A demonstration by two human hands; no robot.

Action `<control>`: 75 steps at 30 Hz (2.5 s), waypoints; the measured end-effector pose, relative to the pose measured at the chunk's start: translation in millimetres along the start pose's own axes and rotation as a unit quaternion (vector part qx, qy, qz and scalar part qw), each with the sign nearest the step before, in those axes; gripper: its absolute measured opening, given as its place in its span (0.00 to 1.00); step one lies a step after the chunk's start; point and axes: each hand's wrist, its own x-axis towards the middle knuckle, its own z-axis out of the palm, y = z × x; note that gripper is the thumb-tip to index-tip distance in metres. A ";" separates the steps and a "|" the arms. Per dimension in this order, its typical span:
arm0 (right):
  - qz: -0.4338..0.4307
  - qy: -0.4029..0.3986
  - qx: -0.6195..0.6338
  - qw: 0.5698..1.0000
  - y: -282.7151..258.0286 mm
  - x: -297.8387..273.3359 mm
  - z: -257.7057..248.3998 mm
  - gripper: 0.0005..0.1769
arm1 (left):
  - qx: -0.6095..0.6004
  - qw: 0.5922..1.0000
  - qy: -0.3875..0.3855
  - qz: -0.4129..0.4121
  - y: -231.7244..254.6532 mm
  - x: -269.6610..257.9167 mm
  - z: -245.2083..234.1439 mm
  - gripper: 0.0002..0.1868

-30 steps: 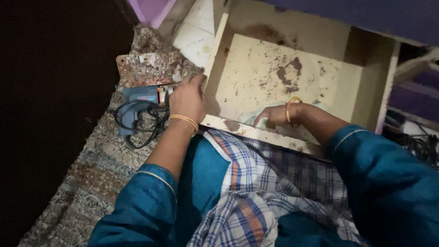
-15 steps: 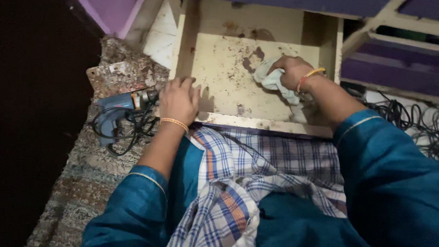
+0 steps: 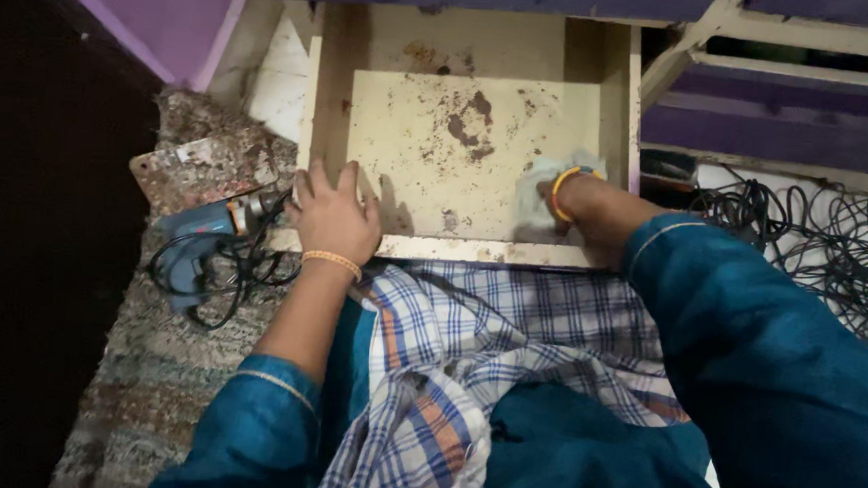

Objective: The person wipes the interior of a wooden drawer with a white cloth, then cleans a blue power drill with the same cloth and places it inside the drawer. Finally, the person picks up a black sanding block and places it in the drawer as well.

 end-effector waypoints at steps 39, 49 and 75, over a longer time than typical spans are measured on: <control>-0.261 0.098 0.354 0.893 -160.0 88.6 -106.1 0.47 | -0.023 1.000 0.015 -0.004 -12.0 8.2 -0.3 0.45; -0.074 0.373 0.256 0.889 -20.8 47.1 -110.6 0.39 | -0.075 0.992 -0.087 -0.052 -58.8 26.6 -5.1 0.54; -0.303 0.252 -0.077 0.916 -202.3 59.3 -77.8 0.50 | -0.055 0.996 0.063 -0.033 -47.6 16.4 -12.8 0.44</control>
